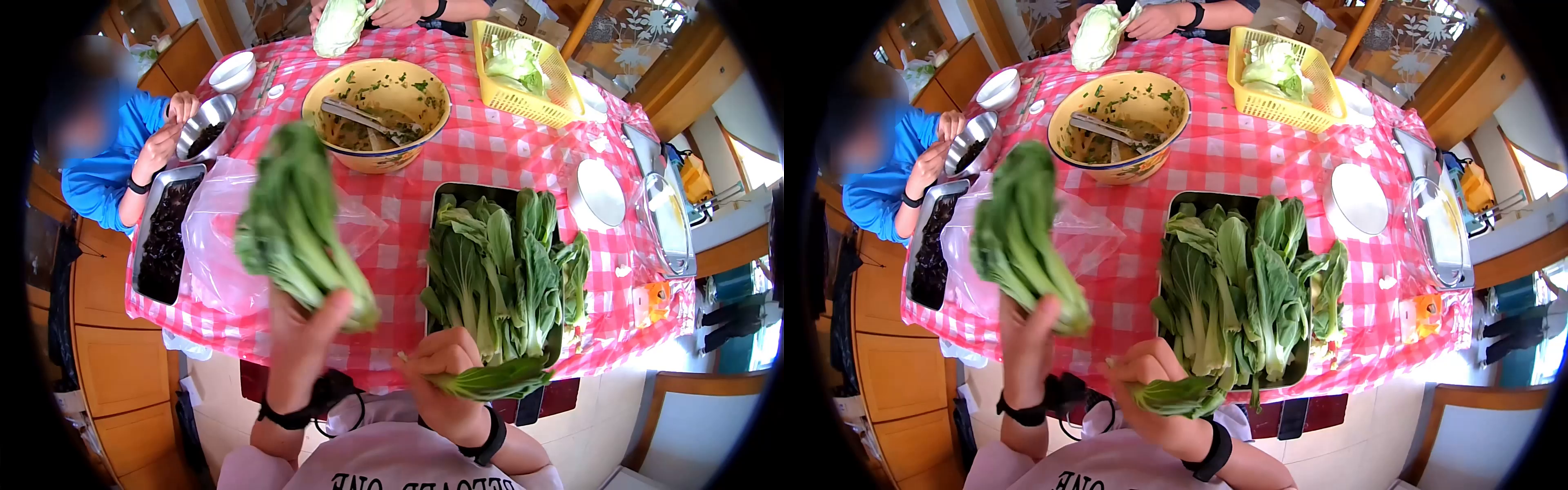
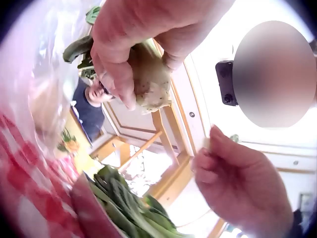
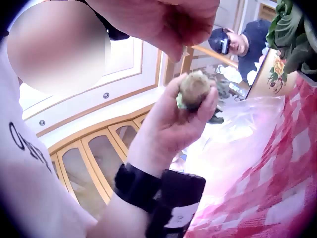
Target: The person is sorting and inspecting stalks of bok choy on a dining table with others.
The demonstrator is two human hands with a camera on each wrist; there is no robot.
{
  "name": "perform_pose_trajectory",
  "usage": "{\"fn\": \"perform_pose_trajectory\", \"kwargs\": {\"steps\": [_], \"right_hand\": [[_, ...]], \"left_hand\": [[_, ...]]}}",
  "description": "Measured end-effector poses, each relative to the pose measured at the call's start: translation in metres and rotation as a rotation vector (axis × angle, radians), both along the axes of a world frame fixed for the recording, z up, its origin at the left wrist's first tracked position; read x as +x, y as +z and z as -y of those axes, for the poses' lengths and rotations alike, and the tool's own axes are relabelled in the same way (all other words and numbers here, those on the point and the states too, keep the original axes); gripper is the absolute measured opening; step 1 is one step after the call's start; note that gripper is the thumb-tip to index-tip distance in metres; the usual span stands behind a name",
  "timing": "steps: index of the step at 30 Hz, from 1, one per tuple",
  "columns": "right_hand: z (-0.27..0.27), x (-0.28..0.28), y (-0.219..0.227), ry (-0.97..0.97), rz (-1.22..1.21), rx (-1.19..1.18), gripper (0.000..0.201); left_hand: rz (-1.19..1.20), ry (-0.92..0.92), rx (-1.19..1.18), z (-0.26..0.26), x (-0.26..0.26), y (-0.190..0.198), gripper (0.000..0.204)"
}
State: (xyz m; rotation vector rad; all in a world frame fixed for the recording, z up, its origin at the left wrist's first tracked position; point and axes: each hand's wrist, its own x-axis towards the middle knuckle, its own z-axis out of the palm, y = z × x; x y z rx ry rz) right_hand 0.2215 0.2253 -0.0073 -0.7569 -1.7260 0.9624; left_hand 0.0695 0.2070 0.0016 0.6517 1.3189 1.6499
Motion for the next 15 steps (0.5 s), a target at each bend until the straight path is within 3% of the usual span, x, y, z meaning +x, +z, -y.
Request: {"fn": "perform_pose_trajectory", "kwargs": {"steps": [1,3,5,6,12,15], "right_hand": [[0.001,0.002,0.001,0.005,-0.022,-0.042,0.026],[-0.007,0.018,0.008,0.078,0.067,-0.041,0.025],[-0.009,0.035,0.021,0.181,0.163,-0.441,0.029],[-0.012,0.049,0.019,0.174,0.178,-0.472,0.033],[-0.041,0.117,0.033,-0.189,0.394,-0.492,0.071],[-0.064,0.147,0.027,-0.203,0.674,-0.315,0.056]], "left_hand": [[0.046,0.053,-0.037,0.001,-0.006,0.005,0.056],[-0.086,0.116,0.012,0.002,-0.016,-0.006,0.057],[-0.167,0.072,0.011,0.008,-0.021,-0.006,0.062],[-0.159,0.016,-0.016,0.012,-0.023,-0.007,0.063],[-0.1,-0.119,-0.045,0.017,-0.02,-0.01,0.07],[-0.077,-0.146,-0.075,0.015,-0.018,-0.011,0.07]]}}
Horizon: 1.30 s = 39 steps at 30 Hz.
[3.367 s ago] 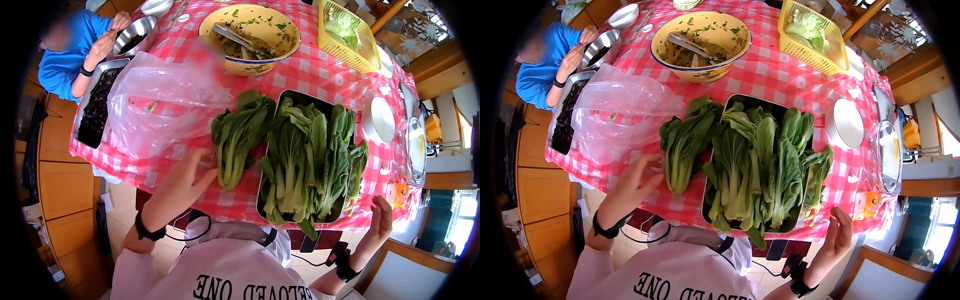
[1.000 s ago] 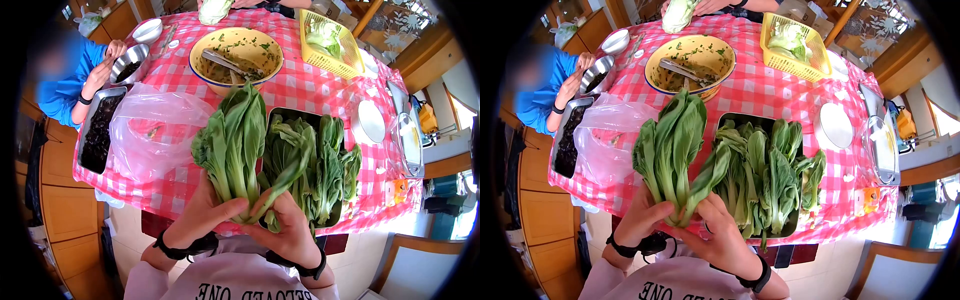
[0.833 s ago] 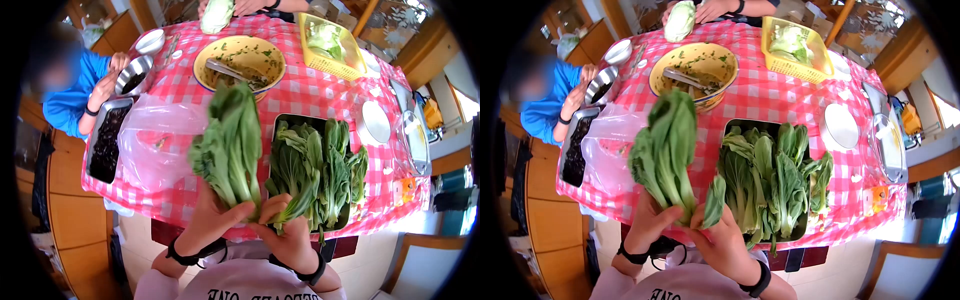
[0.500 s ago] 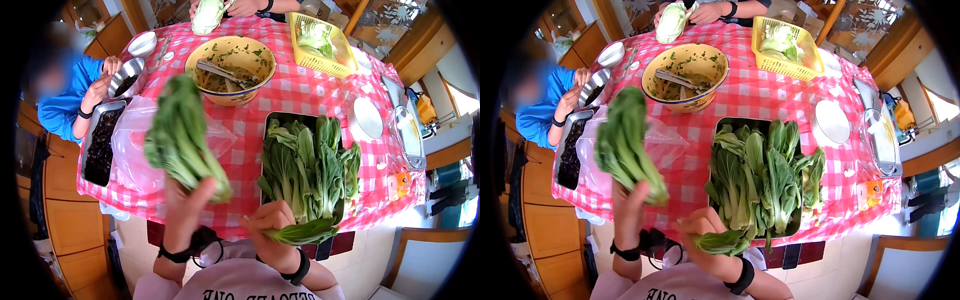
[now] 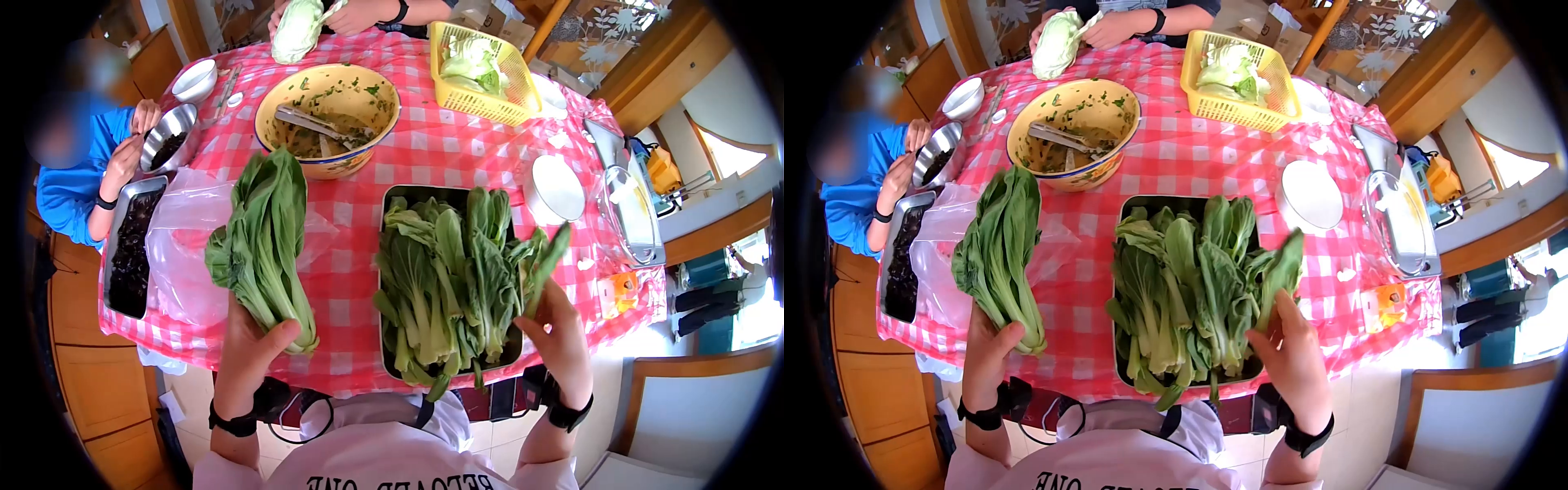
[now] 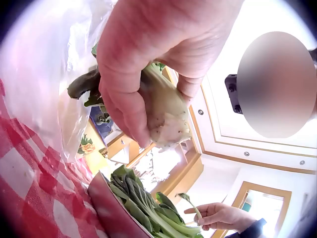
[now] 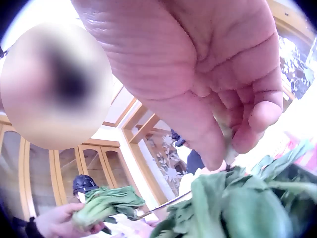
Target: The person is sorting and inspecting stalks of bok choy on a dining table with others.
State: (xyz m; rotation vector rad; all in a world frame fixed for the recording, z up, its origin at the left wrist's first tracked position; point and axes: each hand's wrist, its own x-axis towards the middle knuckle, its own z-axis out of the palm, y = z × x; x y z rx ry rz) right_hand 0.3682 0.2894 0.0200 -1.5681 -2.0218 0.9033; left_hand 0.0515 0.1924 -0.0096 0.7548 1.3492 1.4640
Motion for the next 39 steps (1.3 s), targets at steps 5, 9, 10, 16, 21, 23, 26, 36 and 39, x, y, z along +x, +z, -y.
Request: {"fn": "perform_pose_trajectory", "kwargs": {"steps": [5,9,10,16,21,23,26,36,39], "right_hand": [[-0.033,0.013,-0.014,0.01,-0.014,0.001,0.034],[-0.052,0.012,-0.027,0.162,0.071,0.024,0.03],[-0.054,0.012,-0.03,0.147,0.03,0.068,0.026],[-0.056,0.002,-0.046,-0.012,-0.122,-0.065,0.009],[-0.044,0.003,-0.025,-0.052,0.037,0.121,0.011],[-0.025,-0.006,0.006,-0.093,-0.024,0.085,0.014],[0.009,-0.031,0.023,-0.011,-0.379,-0.064,0.019],[0.045,-0.139,-0.019,0.154,-1.011,-0.574,0.059],[0.042,-0.136,-0.017,0.008,-1.174,-0.718,0.048]], "left_hand": [[0.079,-0.094,0.003,-0.003,0.005,-0.003,0.067],[0.028,-0.088,0.001,-0.003,0.01,0.0,0.071],[0.032,-0.089,-0.011,-0.003,0.009,0.001,0.071],[0.051,-0.125,-0.009,-0.01,0.014,0.0,0.068],[0.036,-0.179,-0.009,-0.012,0.015,0.007,0.067],[0.05,-0.183,-0.024,-0.012,0.014,0.012,0.069],[0.187,-0.305,-0.062,-0.012,0.011,0.016,0.073],[-0.704,-0.489,0.237,-0.008,0.034,0.019,0.085],[-0.558,-0.345,0.072,-0.006,0.039,0.026,0.094]]}}
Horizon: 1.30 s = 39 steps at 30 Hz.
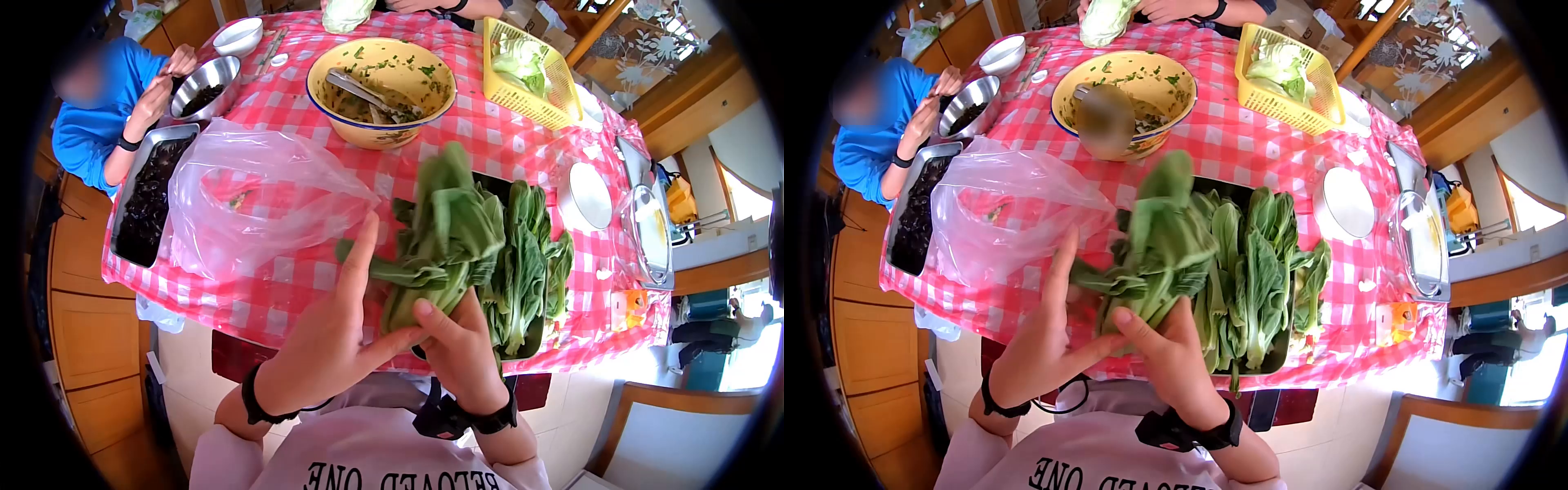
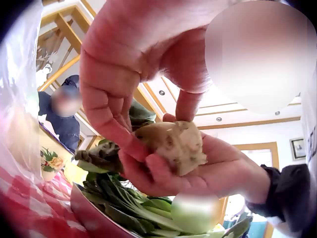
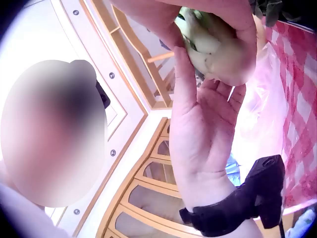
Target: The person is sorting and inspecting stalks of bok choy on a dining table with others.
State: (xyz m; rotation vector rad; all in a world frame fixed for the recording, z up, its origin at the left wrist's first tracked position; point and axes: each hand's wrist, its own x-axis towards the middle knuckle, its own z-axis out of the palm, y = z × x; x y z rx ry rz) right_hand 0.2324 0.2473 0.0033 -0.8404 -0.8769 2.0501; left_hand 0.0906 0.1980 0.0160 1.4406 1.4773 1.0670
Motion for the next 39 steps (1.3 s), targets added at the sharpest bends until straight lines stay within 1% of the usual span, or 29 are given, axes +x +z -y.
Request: {"fn": "perform_pose_trajectory", "kwargs": {"steps": [1,4,6,7,9,10,11,13,14,15,16,17,18,19,21,22,23,24,26,27,29,30,31,32,33,34,35,37,39], "right_hand": [[0.001,-0.001,0.001,-0.022,-0.075,-0.141,0.043],[0.002,-0.003,0.002,-0.047,-0.063,-0.129,0.039],[0.001,-0.001,0.0,-0.038,-0.046,-0.108,0.039],[-0.001,-0.001,-0.004,-0.021,-0.057,-0.068,0.039],[-0.001,-0.002,-0.003,-0.003,-0.073,-0.037,0.039],[0.0,-0.003,0.001,-0.004,-0.107,-0.089,0.041],[-0.001,-0.003,0.005,-0.003,-0.139,-0.137,0.042],[-0.001,-0.004,0.006,-0.034,-0.132,-0.127,0.04],[-0.003,-0.001,0.006,0.03,-0.247,-0.155,0.038],[-0.004,0.001,0.005,0.094,-0.363,-0.187,0.037],[-0.004,0.004,-0.001,0.156,-0.471,-0.249,0.039],[-0.004,0.003,-0.004,0.155,-0.473,-0.254,0.039],[-0.003,0.002,-0.006,0.135,-0.485,-0.341,0.042],[-0.003,0.0,-0.007,0.118,-0.495,-0.426,0.045],[-0.004,-0.005,0.0,0.137,-0.5,-0.383,0.048],[-0.004,-0.005,0.0,0.145,-0.504,-0.396,0.049],[-0.004,-0.006,0.0,0.158,-0.509,-0.408,0.05],[-0.004,-0.007,-0.001,0.17,-0.508,-0.408,0.05],[-0.003,-0.007,-0.002,0.22,-0.452,-0.265,0.049],[-0.003,-0.007,-0.002,0.229,-0.454,-0.267,0.049],[0.001,-0.006,0.001,0.246,-0.254,-0.288,0.046],[0.002,-0.01,0.005,0.19,-0.206,-0.311,0.038],[0.005,-0.013,0.003,0.192,-0.203,-0.314,0.038],[0.008,-0.015,-0.001,0.119,-0.174,-0.282,0.035],[0.008,-0.018,-0.005,0.051,-0.147,-0.239,0.032],[0.01,-0.018,-0.007,0.043,-0.131,-0.214,0.029],[0.012,-0.022,-0.006,0.048,-0.13,-0.213,0.029],[0.017,-0.028,-0.006,-0.134,-0.191,-0.279,0.029],[0.015,-0.031,-0.007,-0.129,-0.198,-0.289,0.028]], "left_hand": [[0.001,0.003,-0.003,0.001,0.0,0.0,0.094],[0.022,0.01,0.001,0.001,-0.001,0.001,0.088],[-0.269,0.105,0.21,0.003,-0.002,0.005,0.076],[-0.272,0.105,0.207,0.004,-0.002,0.006,0.076],[-0.419,0.018,0.23,0.009,-0.003,0.008,0.078],[-0.281,0.076,0.227,0.01,0.001,0.001,0.065],[-0.282,0.08,0.229,0.008,0.003,-0.006,0.065],[0.115,0.111,0.347,0.004,0.003,-0.014,0.071],[0.296,0.018,0.407,0.001,-0.004,-0.012,0.067],[0.296,0.019,0.406,0.0,-0.01,-0.009,0.067],[0.444,0.16,0.365,0.0,-0.014,-0.005,0.064],[0.589,0.303,0.321,-0.001,-0.018,-0.002,0.061],[0.565,0.375,0.344,-0.004,-0.021,-0.001,0.046],[0.564,0.379,0.341,0.001,-0.025,-0.001,0.046],[0.084,0.058,0.061,0.011,-0.037,0.001,0.027],[0.13,0.038,0.049,0.01,-0.031,0.004,0.015],[0.134,0.015,0.069,0.008,-0.026,0.002,0.018],[0.15,0.018,0.022,0.006,-0.024,0.004,0.02],[0.162,0.033,-0.022,0.003,-0.024,0.007,0.022],[0.207,0.005,-0.077,0.002,-0.024,0.005,0.025],[0.258,-0.02,-0.141,0.004,-0.026,0.002,0.028],[0.194,-0.017,-0.095,0.005,-0.027,0.0,0.029],[0.128,-0.015,-0.046,0.006,-0.028,-0.001,0.029],[0.133,-0.012,-0.046,0.008,-0.028,-0.002,0.029],[0.061,0.013,-0.049,0.007,-0.028,-0.003,0.028],[-0.011,0.039,-0.057,0.007,-0.029,-0.003,0.027],[-0.01,0.045,-0.056,0.008,-0.028,-0.002,0.027],[0.006,0.084,-0.025,0.01,-0.026,-0.002,0.026],[-0.012,0.128,0.012,0.013,-0.029,-0.007,0.026]]}}
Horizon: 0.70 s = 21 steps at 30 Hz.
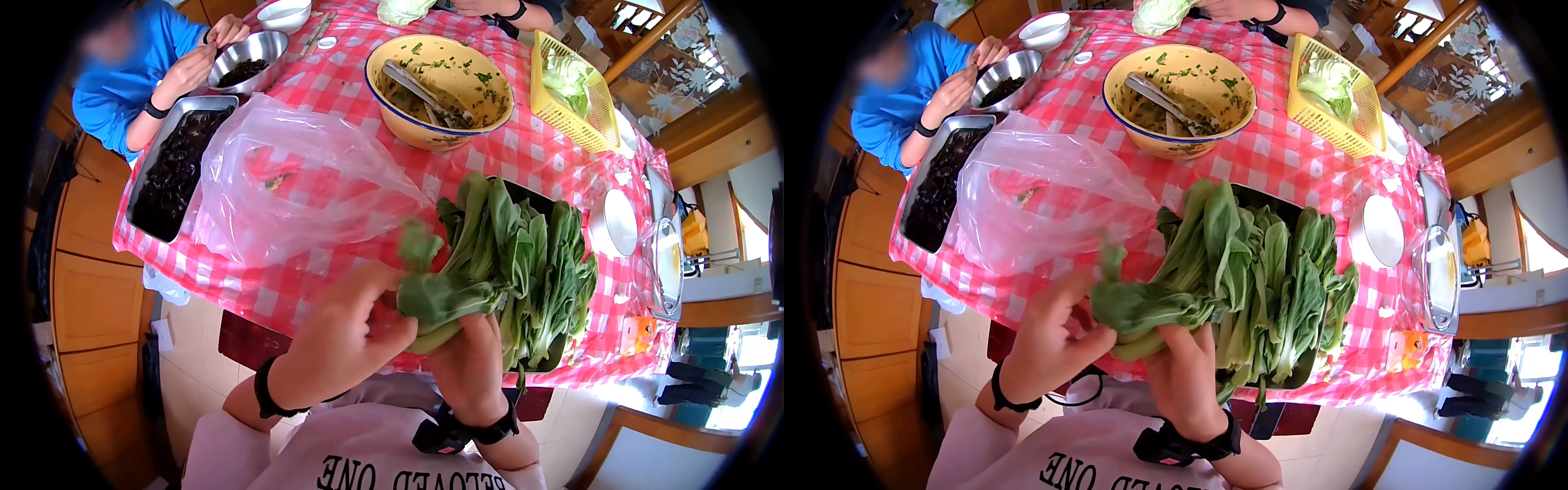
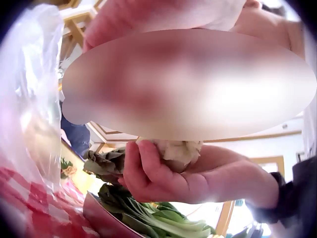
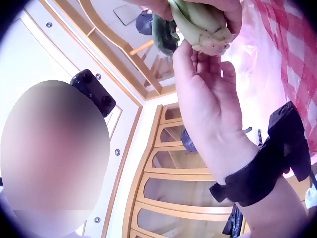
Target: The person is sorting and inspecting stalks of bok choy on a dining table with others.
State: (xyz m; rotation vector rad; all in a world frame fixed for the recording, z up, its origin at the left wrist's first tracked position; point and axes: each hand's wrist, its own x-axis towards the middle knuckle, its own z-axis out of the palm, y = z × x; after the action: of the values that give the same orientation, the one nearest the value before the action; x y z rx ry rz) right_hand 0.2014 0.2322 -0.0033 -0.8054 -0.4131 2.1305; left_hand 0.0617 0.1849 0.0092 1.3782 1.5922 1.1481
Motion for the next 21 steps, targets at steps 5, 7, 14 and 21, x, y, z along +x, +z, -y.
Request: {"fn": "perform_pose_trajectory", "kwargs": {"steps": [5,7,14,21], "right_hand": [[0.003,-0.007,-0.009,0.066,0.06,-0.014,0.033],[0.001,-0.009,-0.01,0.095,0.059,-0.037,0.035],[0.0,-0.018,-0.009,0.102,-0.138,-0.183,0.035],[-0.001,-0.042,0.0,-0.012,0.166,0.028,0.032]], "left_hand": [[0.46,-0.21,-0.165,-0.001,-0.019,-0.002,0.023],[0.456,-0.274,-0.118,-0.002,-0.023,-0.005,0.021],[-0.021,-0.119,0.352,0.008,-0.018,-0.007,0.015],[-0.029,-0.008,0.383,0.019,-0.027,-0.014,0.015]]}}
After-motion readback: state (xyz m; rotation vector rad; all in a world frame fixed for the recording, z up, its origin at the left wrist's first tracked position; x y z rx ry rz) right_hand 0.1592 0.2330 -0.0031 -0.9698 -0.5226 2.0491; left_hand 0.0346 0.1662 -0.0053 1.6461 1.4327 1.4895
